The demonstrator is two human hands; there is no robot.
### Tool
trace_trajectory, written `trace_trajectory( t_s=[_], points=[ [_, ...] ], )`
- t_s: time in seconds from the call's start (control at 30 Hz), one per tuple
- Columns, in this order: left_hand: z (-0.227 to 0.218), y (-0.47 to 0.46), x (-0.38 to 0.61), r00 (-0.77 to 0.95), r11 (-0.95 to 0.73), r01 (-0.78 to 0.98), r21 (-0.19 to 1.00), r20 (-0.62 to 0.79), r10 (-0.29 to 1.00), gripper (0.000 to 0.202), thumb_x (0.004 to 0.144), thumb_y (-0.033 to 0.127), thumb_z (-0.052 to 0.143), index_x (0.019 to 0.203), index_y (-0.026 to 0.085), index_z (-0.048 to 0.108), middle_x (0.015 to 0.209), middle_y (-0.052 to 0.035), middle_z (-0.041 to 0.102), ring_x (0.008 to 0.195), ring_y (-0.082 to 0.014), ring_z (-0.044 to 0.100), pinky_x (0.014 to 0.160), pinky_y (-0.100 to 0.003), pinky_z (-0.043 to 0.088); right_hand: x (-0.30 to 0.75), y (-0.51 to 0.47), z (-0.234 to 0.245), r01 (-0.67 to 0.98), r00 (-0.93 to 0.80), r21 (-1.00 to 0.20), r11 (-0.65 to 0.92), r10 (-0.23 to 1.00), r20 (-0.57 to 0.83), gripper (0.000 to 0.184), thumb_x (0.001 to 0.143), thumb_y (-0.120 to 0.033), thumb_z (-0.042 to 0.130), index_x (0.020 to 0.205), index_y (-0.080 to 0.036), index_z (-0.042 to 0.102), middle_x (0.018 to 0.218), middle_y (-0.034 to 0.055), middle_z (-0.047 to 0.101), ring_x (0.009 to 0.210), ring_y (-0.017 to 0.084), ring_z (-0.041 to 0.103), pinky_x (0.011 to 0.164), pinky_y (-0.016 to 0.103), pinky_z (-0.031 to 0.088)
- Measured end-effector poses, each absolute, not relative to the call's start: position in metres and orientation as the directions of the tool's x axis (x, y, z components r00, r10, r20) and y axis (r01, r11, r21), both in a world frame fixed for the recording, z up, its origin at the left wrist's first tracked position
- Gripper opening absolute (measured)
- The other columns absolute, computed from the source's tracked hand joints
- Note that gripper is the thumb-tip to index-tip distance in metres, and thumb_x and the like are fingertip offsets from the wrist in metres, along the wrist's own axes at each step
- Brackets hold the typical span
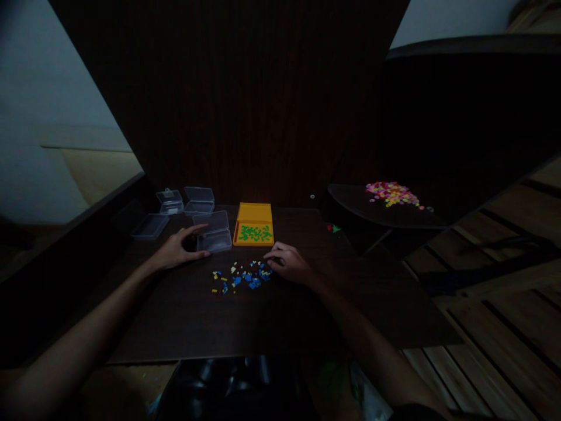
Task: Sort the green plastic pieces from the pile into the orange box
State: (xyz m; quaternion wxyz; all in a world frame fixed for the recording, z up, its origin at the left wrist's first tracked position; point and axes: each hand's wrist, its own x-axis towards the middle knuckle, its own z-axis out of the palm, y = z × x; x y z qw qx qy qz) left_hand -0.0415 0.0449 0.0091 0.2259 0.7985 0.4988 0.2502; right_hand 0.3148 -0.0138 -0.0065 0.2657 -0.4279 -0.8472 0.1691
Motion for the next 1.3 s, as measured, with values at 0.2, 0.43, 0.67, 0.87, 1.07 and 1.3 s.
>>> trace_trajectory(
  t_s=[0.2, 0.43, 0.67, 0.87, 1.07, 1.3],
  points=[
    [0.008, 0.043, -0.036, 0.382, -0.411, 0.691, 0.594, 0.182, 0.906, 0.080, 0.068, 0.050, 0.073, 0.139, 0.024, 0.046, 0.112, -0.0082, 0.066, 0.103, -0.0260, 0.058, 0.090, -0.041, 0.048, 0.314, -0.013, -0.008, 0.648, -0.497, -0.494, 0.579, 0.813, 0.303, 0.021, 0.090, -0.027, 0.057, 0.102, -0.020, 0.074, 0.092, 0.0050, 0.063, 0.078, 0.015, 0.061, 0.070, 0.027, 0.049],
    [0.007, 0.042, -0.033, 0.386, -0.423, 0.688, 0.590, 0.197, 0.901, 0.079, 0.068, 0.046, 0.073, 0.139, 0.024, 0.045, 0.115, -0.0079, 0.064, 0.103, -0.0262, 0.056, 0.090, -0.042, 0.047, 0.313, -0.014, -0.008, 0.642, -0.506, -0.490, 0.591, 0.805, 0.308, 0.017, 0.089, -0.025, 0.059, 0.097, -0.020, 0.073, 0.091, 0.0050, 0.064, 0.078, 0.015, 0.061, 0.071, 0.027, 0.049],
    [0.012, 0.039, -0.031, 0.367, -0.437, 0.680, 0.589, 0.242, 0.898, 0.079, 0.068, 0.047, 0.073, 0.138, 0.023, 0.046, 0.119, -0.0092, 0.059, 0.104, -0.0272, 0.056, 0.091, -0.044, 0.048, 0.312, -0.016, -0.007, 0.640, -0.508, -0.489, 0.592, 0.804, 0.309, 0.018, 0.090, -0.025, 0.059, 0.101, -0.020, 0.072, 0.093, 0.0055, 0.063, 0.079, 0.016, 0.061, 0.071, 0.028, 0.048],
    [0.012, 0.039, -0.031, 0.355, -0.438, 0.667, 0.602, 0.260, 0.898, 0.082, 0.067, 0.049, 0.074, 0.139, 0.024, 0.044, 0.120, -0.0101, 0.060, 0.106, -0.0285, 0.058, 0.092, -0.045, 0.049, 0.311, -0.016, -0.005, 0.644, -0.513, -0.482, 0.594, 0.803, 0.303, 0.016, 0.089, -0.023, 0.059, 0.098, -0.019, 0.072, 0.092, 0.0053, 0.062, 0.080, 0.016, 0.061, 0.072, 0.028, 0.048],
    [0.011, 0.040, -0.033, 0.354, -0.452, 0.628, 0.634, 0.284, 0.891, 0.083, 0.068, 0.048, 0.074, 0.139, 0.021, 0.043, 0.127, -0.0119, 0.059, 0.108, -0.0279, 0.061, 0.091, -0.043, 0.052, 0.311, -0.017, -0.005, 0.665, -0.507, -0.466, 0.584, 0.811, 0.291, 0.015, 0.090, -0.025, 0.058, 0.096, -0.020, 0.071, 0.093, 0.0047, 0.063, 0.081, 0.015, 0.061, 0.072, 0.027, 0.047],
    [0.010, 0.040, -0.033, 0.349, -0.454, 0.633, 0.627, 0.292, 0.890, 0.083, 0.068, 0.049, 0.074, 0.140, 0.021, 0.043, 0.126, -0.0118, 0.060, 0.107, -0.0280, 0.062, 0.090, -0.043, 0.052, 0.312, -0.017, -0.008, 0.673, -0.505, -0.447, 0.590, 0.807, 0.305, 0.016, 0.091, -0.024, 0.057, 0.097, -0.020, 0.071, 0.093, 0.0047, 0.063, 0.080, 0.015, 0.061, 0.071, 0.027, 0.047]
  ],
)
